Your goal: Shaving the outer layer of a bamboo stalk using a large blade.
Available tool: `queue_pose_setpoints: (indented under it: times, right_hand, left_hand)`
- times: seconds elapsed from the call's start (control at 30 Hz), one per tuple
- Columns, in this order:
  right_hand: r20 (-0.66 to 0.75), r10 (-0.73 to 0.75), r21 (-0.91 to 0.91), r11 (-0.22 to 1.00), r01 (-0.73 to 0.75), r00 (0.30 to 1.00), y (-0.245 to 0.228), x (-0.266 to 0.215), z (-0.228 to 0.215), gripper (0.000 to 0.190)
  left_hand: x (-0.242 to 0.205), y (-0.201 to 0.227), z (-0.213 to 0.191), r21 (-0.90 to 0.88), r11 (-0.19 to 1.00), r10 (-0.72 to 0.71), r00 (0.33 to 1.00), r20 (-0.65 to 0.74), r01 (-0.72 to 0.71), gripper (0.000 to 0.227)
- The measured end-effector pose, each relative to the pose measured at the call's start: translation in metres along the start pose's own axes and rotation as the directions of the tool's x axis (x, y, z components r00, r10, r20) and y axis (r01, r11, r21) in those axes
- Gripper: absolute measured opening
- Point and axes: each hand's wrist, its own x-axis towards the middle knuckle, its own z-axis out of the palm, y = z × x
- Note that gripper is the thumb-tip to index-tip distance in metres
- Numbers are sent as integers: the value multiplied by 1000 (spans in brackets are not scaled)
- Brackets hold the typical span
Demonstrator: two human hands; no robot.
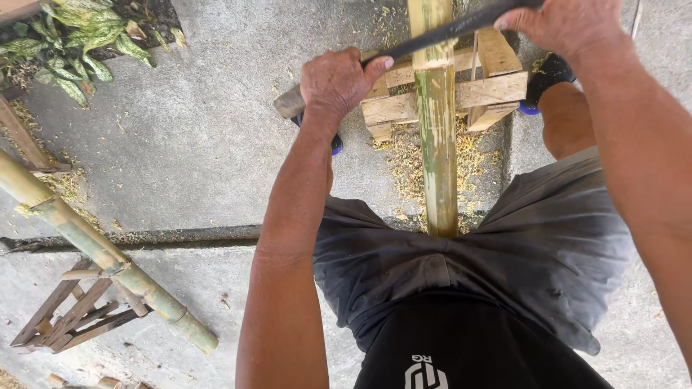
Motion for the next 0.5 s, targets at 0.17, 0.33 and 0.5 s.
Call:
queue_pose_setpoints:
  times: [0.17,0.33,0.5]
  right_hand:
    - [-130,-24,-325,945,-20,991,3,-18,8,64]
    - [-307,-239,-388,915,109,921,35,-31,33,61]
    - [-286,-236,-480,874,74,929,19,-46,25,60]
  left_hand:
    - [-17,5,7,4,1000,-11,1000,-27,11,88]
    - [-22,-5,-2,-119,990,78,997,19,-76,72]
    - [-15,-9,3,-63,987,144,987,-69,-149,52]
